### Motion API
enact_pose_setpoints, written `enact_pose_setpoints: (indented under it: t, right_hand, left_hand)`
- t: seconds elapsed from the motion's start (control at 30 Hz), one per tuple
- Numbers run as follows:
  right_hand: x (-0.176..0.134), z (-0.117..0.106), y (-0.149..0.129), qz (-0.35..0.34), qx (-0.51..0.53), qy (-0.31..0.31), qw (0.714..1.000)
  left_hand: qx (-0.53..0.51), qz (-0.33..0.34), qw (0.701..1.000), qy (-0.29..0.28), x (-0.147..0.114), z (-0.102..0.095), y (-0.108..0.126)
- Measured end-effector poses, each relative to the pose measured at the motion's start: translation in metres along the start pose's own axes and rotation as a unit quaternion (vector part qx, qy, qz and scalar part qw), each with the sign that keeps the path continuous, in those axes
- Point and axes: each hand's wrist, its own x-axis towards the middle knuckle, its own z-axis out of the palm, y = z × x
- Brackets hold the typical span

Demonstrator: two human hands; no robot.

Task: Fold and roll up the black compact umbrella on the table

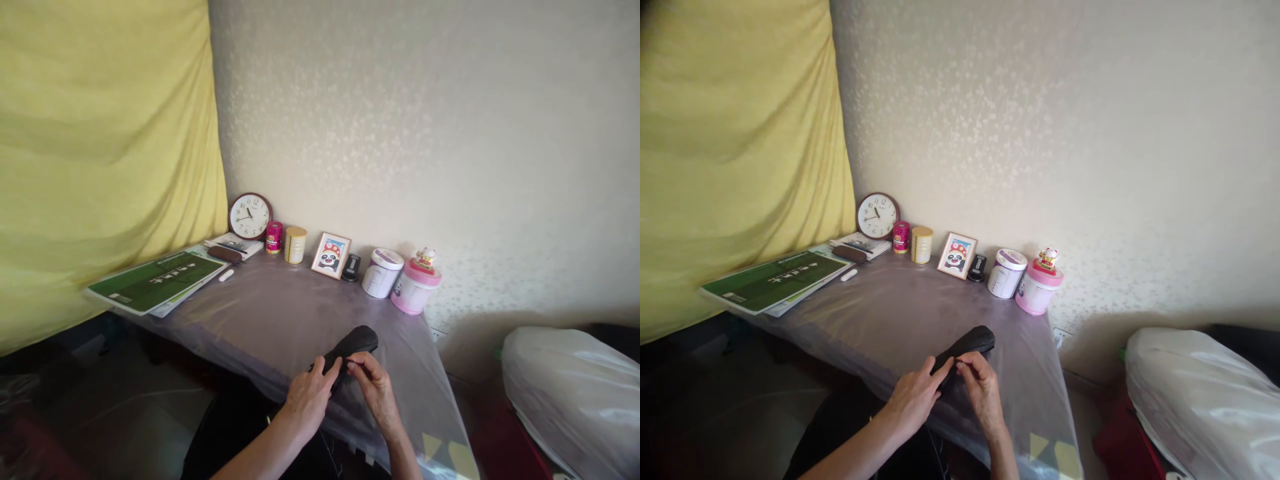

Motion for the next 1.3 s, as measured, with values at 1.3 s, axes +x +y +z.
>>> enact_pose_setpoints:
  t: [1.3]
  right_hand:
    - [0.042,0.016,-0.003,-0.073,-0.215,-0.134,0.965]
  left_hand:
    - [-0.093,0.008,0.995,-0.037,-0.027,0.0,-0.029]
